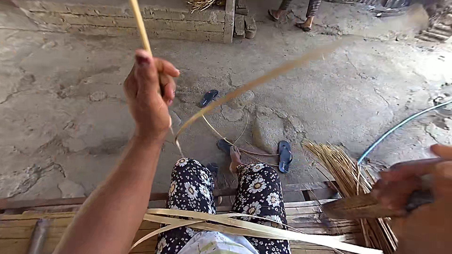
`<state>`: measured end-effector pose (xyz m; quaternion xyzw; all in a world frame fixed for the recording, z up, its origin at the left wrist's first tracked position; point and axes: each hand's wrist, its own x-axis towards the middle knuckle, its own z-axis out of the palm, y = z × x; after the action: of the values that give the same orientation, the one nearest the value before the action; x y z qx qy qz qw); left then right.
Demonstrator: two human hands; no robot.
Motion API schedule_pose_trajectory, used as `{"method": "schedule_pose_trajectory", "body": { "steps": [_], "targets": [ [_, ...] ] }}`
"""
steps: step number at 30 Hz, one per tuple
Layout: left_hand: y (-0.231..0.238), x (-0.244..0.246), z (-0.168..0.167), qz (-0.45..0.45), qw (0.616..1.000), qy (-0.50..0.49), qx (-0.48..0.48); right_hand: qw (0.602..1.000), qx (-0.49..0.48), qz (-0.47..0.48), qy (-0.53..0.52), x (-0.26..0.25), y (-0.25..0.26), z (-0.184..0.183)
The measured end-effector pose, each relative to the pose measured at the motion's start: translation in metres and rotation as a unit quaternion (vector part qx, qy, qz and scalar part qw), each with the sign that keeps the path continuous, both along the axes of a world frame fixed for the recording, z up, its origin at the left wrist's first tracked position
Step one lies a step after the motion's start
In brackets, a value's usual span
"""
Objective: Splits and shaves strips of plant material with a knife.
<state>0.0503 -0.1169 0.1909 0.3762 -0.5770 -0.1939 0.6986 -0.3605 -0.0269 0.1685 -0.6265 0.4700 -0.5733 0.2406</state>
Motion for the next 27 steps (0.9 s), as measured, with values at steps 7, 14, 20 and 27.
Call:
{"method": "schedule_pose_trajectory", "body": {
  "steps": [7,14,20,27],
  "targets": [
    [-0.072,-0.047,-0.058,-0.045,0.993,0.105,-0.01,0.896,0.222,0.091,0.374,0.138,-0.059,-0.084],
    [-0.093,-0.058,-0.135,-0.059,0.986,0.145,0.052,0.729,0.424,0.187,0.504,0.23,-0.149,-0.188],
    [-0.109,-0.025,-0.191,-0.045,0.977,0.193,0.074,0.701,0.407,0.193,0.553,0.255,-0.162,-0.24],
    [-0.122,-0.012,-0.194,0.021,0.973,0.229,0.028,0.763,0.363,0.199,0.497,0.269,-0.168,-0.237]
  ]
}}
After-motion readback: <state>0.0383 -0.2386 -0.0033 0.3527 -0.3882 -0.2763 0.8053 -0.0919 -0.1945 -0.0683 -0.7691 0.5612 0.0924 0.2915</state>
